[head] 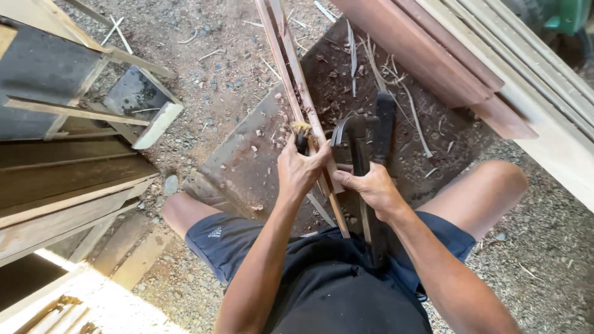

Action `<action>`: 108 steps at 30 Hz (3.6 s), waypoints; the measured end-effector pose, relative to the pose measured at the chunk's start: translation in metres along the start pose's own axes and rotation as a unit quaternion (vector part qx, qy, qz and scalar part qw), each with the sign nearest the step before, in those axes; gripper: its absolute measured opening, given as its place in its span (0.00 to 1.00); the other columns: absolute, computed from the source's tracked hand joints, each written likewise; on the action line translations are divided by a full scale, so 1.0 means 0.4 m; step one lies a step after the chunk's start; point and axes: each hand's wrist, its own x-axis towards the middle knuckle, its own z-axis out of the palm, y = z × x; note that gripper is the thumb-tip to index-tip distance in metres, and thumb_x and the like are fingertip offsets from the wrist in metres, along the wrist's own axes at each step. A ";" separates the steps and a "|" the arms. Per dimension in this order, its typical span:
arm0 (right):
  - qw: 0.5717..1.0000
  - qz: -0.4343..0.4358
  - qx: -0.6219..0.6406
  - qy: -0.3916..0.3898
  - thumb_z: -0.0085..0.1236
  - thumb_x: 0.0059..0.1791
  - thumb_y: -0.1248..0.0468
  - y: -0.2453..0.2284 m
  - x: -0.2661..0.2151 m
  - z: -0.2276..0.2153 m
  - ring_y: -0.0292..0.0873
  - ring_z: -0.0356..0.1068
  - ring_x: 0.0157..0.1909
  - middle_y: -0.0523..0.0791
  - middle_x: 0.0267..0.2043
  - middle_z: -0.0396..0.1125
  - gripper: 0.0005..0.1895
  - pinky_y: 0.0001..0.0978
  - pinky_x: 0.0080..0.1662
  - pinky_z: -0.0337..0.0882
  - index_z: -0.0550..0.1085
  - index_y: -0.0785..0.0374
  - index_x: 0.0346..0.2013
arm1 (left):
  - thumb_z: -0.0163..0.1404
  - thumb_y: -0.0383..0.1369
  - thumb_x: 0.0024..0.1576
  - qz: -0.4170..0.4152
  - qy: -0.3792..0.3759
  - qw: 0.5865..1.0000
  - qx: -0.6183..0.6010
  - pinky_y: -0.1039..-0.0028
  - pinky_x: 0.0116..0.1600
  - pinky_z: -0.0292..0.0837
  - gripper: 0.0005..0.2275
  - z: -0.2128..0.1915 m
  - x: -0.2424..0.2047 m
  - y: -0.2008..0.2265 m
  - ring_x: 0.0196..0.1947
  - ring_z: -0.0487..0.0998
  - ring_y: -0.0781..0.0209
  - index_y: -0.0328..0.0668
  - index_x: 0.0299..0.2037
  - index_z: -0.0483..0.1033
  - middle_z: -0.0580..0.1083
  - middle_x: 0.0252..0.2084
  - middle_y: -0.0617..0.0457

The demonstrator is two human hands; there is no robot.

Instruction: Stripping or shaping a wooden furniture frame using a hammer and a chisel.

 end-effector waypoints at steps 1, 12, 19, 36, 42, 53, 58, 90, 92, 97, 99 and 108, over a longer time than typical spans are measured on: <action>1.000 -0.008 -0.017 -0.001 0.67 0.45 0.62 0.015 -0.005 -0.012 0.35 0.75 0.38 0.43 0.40 0.77 0.17 0.29 0.41 0.77 0.80 0.67 0.46 | 0.60 0.49 0.47 -0.053 -0.038 0.998 -0.009 0.62 0.42 0.79 0.28 0.007 -0.006 -0.004 0.35 0.83 0.53 0.35 0.50 0.75 0.81 0.38 0.42; 0.996 0.026 -0.048 0.073 0.70 0.44 0.56 0.126 -0.105 -0.076 0.36 0.72 0.37 0.44 0.36 0.76 0.22 0.32 0.41 0.73 0.81 0.70 0.43 | 0.60 0.48 0.48 -0.050 -0.105 0.991 -0.062 0.67 0.42 0.77 0.21 0.012 -0.093 -0.063 0.34 0.81 0.57 0.38 0.42 0.79 0.81 0.35 0.47; 0.986 -0.145 -0.029 0.073 0.61 0.49 0.63 -0.011 -0.344 -0.142 0.42 0.76 0.40 0.50 0.41 0.76 0.09 0.37 0.45 0.77 0.73 0.66 0.35 | 0.57 0.28 0.55 0.363 0.064 0.926 -0.078 0.66 0.28 0.59 0.12 -0.104 -0.230 -0.010 0.20 0.63 0.60 0.41 0.21 0.68 0.65 0.20 0.55; 0.931 -0.262 -0.194 0.166 0.57 0.42 0.76 0.069 -0.520 -0.172 0.32 0.55 0.15 0.39 0.15 0.62 0.15 0.26 0.22 0.54 0.65 0.61 0.15 | 0.60 0.23 0.52 0.535 -0.072 0.813 -0.216 0.67 0.33 0.59 0.14 0.031 -0.353 0.030 0.21 0.61 0.58 0.44 0.22 0.65 0.61 0.22 0.57; 0.854 -0.421 -0.303 0.046 0.56 0.37 0.76 -0.049 -0.492 -0.168 0.36 0.58 0.16 0.41 0.16 0.57 0.12 0.31 0.23 0.57 0.63 0.61 0.18 | 0.59 0.26 0.52 0.513 -0.022 0.829 -0.222 0.66 0.32 0.60 0.09 0.039 -0.349 0.064 0.22 0.64 0.56 0.40 0.26 0.70 0.63 0.22 0.53; 0.731 -0.373 -0.569 -0.061 0.66 0.35 0.67 -0.109 -0.443 -0.213 0.42 0.61 0.14 0.41 0.13 0.58 0.14 0.39 0.22 0.62 0.66 0.58 0.15 | 0.55 0.18 0.50 0.518 0.027 0.827 -0.217 0.66 0.28 0.53 0.14 0.069 -0.320 0.061 0.18 0.60 0.57 0.42 0.20 0.62 0.62 0.20 0.54; 0.747 -0.427 -0.491 -0.135 0.68 0.36 0.60 -0.136 -0.443 -0.217 0.39 0.63 0.18 0.39 0.15 0.59 0.14 0.37 0.23 0.62 0.67 0.55 0.17 | 0.54 0.18 0.49 0.533 0.011 0.814 -0.231 0.66 0.27 0.53 0.15 0.056 -0.303 0.039 0.18 0.59 0.58 0.43 0.19 0.60 0.61 0.20 0.54; 0.711 -0.527 -0.435 -0.164 0.58 0.46 0.64 -0.055 -0.381 -0.282 0.37 0.57 0.17 0.38 0.15 0.57 0.16 0.39 0.23 0.56 0.64 0.54 0.17 | 0.55 0.16 0.49 0.481 0.032 0.845 -0.230 0.63 0.30 0.54 0.17 0.068 -0.243 0.052 0.21 0.59 0.54 0.42 0.20 0.58 0.59 0.21 0.52; 0.680 -0.251 -0.686 -0.070 0.63 0.46 0.56 -0.055 -0.356 -0.289 0.36 0.61 0.12 0.40 0.13 0.59 0.17 0.37 0.20 0.64 0.68 0.57 0.19 | 0.55 0.16 0.49 0.473 0.042 0.854 -0.212 0.63 0.31 0.55 0.16 0.069 -0.216 0.038 0.22 0.60 0.52 0.41 0.21 0.58 0.59 0.22 0.51; 0.721 -0.449 -0.511 -0.131 0.61 0.34 0.71 -0.186 -0.419 -0.155 0.40 0.57 0.15 0.42 0.14 0.54 0.14 0.39 0.22 0.55 0.63 0.60 0.14 | 0.56 0.16 0.49 0.492 0.028 0.846 -0.203 0.63 0.32 0.55 0.16 0.043 -0.195 0.049 0.23 0.62 0.51 0.42 0.21 0.59 0.60 0.22 0.50; 0.725 -0.492 -0.462 -0.137 0.61 0.31 0.74 -0.181 -0.427 -0.151 0.42 0.56 0.15 0.42 0.14 0.52 0.15 0.39 0.22 0.52 0.62 0.60 0.13 | 0.56 0.17 0.49 0.505 0.018 0.837 -0.211 0.63 0.31 0.55 0.17 0.040 -0.215 0.065 0.22 0.61 0.52 0.42 0.20 0.58 0.60 0.21 0.51; 0.776 -0.443 -0.440 -0.086 0.61 0.32 0.76 -0.141 -0.438 -0.149 0.41 0.58 0.16 0.42 0.16 0.56 0.14 0.36 0.23 0.56 0.63 0.61 0.16 | 0.57 0.19 0.51 0.490 -0.016 0.830 -0.264 0.65 0.29 0.56 0.15 0.003 -0.309 0.047 0.21 0.62 0.56 0.42 0.20 0.62 0.64 0.21 0.53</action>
